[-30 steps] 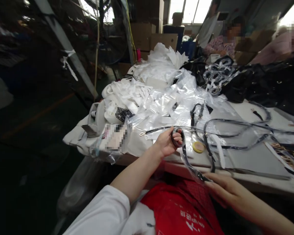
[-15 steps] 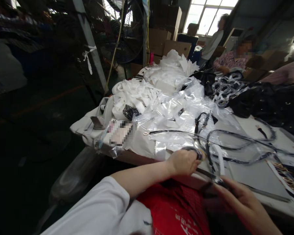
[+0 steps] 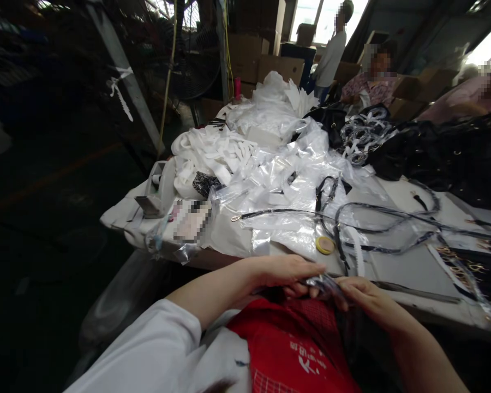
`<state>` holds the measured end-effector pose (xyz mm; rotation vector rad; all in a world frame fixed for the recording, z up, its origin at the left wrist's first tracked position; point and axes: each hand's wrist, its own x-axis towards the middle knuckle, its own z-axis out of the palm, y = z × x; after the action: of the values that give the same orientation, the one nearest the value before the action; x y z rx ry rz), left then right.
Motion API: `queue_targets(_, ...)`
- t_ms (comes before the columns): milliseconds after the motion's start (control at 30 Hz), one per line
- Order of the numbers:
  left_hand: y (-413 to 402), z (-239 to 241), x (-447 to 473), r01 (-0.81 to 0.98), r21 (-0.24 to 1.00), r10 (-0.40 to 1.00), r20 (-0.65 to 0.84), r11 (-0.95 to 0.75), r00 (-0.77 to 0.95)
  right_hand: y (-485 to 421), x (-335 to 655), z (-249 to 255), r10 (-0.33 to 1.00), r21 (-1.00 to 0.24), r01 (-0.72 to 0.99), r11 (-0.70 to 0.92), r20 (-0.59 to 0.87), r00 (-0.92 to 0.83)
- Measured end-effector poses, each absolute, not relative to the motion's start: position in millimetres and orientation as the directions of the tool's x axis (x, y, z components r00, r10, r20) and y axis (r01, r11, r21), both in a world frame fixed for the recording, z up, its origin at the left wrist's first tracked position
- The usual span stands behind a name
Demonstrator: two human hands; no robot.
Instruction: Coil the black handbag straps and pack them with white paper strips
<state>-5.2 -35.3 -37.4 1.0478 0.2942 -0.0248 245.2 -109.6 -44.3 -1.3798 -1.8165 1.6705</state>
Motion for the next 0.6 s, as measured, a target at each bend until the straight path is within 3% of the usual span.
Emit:
queue_targets(133,-29,-41,-6,0.05,0.76,0.268,-0.289,0.648,0.919,-111,249,-58,0.853,-0.868,0.407,-0.285,-0.423,-0.305)
queue_targets(233,-15,-35,-8,-0.162,0.618,0.382,-0.241,0.769,0.892,-113,244,-73,0.918,-0.845,0.493,-0.209,-0.343,-0.2)
queue_targets(333,3,-25,-14,-0.43,0.494,0.575,-0.189,0.756,0.796,-115,237,-89,0.967,-0.784,0.607,-0.128,-0.235,-0.1)
queue_targets(433,18,-15,-21,-0.596,0.402,0.692,-0.151,0.695,0.706,-117,228,-95,0.977,-0.78,0.61,-0.139,-0.208,-0.043)
queue_targets(533,23,-11,-17,-0.713,0.405,0.807,-0.123,0.572,0.577,-121,212,-83,0.935,-0.835,0.531,-0.147,-0.292,-0.201)
queue_targets(600,21,-15,-7,-0.756,0.526,0.909,-0.089,0.39,0.407,-126,197,-68,0.846,-0.887,0.41,-0.214,-0.378,-0.377)
